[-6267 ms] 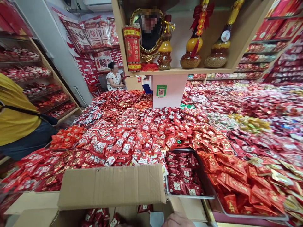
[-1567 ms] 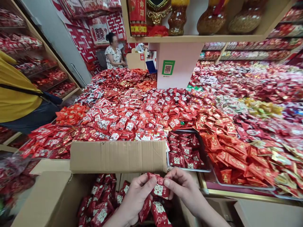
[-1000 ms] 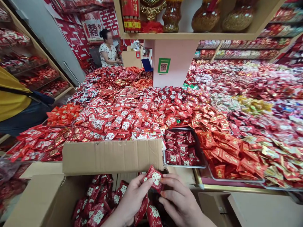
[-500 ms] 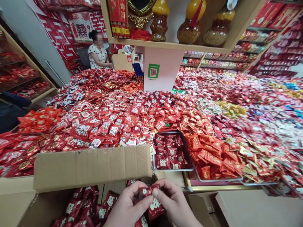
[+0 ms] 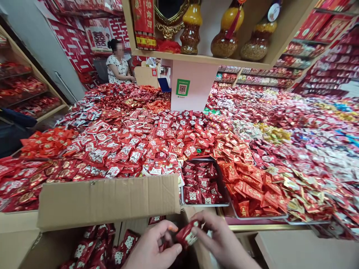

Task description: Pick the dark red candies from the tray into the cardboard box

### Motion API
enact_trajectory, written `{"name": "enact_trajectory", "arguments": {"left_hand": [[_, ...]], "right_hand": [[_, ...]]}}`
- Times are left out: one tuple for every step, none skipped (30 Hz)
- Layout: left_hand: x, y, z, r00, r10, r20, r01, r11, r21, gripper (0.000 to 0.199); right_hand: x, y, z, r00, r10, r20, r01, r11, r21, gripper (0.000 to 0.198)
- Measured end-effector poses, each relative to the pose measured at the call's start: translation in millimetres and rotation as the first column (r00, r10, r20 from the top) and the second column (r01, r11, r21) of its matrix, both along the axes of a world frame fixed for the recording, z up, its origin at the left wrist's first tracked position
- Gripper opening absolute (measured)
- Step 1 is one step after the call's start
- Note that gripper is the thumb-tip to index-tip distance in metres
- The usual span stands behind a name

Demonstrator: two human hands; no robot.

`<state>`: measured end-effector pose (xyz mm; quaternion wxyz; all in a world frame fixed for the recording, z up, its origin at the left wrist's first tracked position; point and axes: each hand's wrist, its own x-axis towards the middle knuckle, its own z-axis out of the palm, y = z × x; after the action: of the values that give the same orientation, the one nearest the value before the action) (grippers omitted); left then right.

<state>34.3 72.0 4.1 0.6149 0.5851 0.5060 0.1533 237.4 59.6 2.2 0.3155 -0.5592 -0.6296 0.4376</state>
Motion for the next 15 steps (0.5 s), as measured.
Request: {"name": "enact_trajectory", "arguments": {"left_hand": [[-3,-1,-2.8,0.999,0.032,-0.020,-0.032,0.999,0.003,0.017],[-6,-2,-5.8,0.997,0.063,-0.039,-0.063,0.998,0.006,0.019],[-9,-3,-8.8,0.995,0.086,-0.055,-0.086,0.996,0.011,0.020],[-11,-4,-11.5,0.993,0.100,-0.063,-0.099,0.995,0.015,0.019],[-13,-5,-13.7,0.992,0.104,-0.065,-0.103,0.995,0.017,0.019],[-15,-6,-15.4,0.992,0.106,-0.065,-0.105,0.994,0.020,0.018],[-16,-7,-16.6,0.992,0.110,-0.065,-0.108,0.994,0.025,0.018],[-17,-8,-17.2,0.992,0.112,-0.065,-0.111,0.993,0.029,0.018],[-17,-9,-17.5,0.991,0.116,-0.066,-0.114,0.993,0.033,0.018],[-18,-9,-17.7,0.991,0.119,-0.067,-0.117,0.992,0.038,0.018],[-18,-10,-17.7,0.990,0.122,-0.070,-0.119,0.992,0.043,0.018],[-18,-9,-17.7,0.990,0.123,-0.073,-0.120,0.992,0.051,0.018],[-18,-9,-17.7,0.990,0.123,-0.075,-0.119,0.991,0.055,0.018],[-18,-8,-17.7,0.989,0.126,-0.078,-0.121,0.991,0.060,0.018],[-18,-8,-17.7,0.988,0.130,-0.083,-0.125,0.990,0.063,0.018]], "right_hand": [[14,5,-5,0.995,-0.084,0.053,0.084,0.996,0.011,0.017],[30,10,-10,0.972,-0.199,0.127,0.197,0.980,0.029,0.020],[45,17,-16,0.920,-0.325,0.221,0.321,0.946,0.056,0.021],[59,24,-22,0.840,-0.431,0.328,0.424,0.901,0.098,0.020],[71,32,-27,0.749,-0.500,0.436,0.487,0.860,0.149,0.019],[80,39,-32,0.659,-0.529,0.534,0.511,0.836,0.198,0.017],[86,45,-35,0.586,-0.521,0.620,0.499,0.836,0.231,0.015],[89,51,-38,0.525,-0.485,0.699,0.464,0.852,0.242,0.014],[88,55,-41,0.471,-0.437,0.767,0.424,0.874,0.237,0.015],[86,58,-43,0.421,-0.387,0.820,0.390,0.894,0.222,0.015],[82,60,-46,0.378,-0.341,0.861,0.362,0.910,0.202,0.016],[78,61,-48,0.344,-0.305,0.888,0.342,0.921,0.183,0.018],[74,62,-50,0.323,-0.279,0.904,0.332,0.928,0.168,0.019],[70,62,-52,0.313,-0.262,0.913,0.326,0.932,0.156,0.020],[67,61,-54,0.309,-0.251,0.918,0.322,0.935,0.147,0.021]]}}
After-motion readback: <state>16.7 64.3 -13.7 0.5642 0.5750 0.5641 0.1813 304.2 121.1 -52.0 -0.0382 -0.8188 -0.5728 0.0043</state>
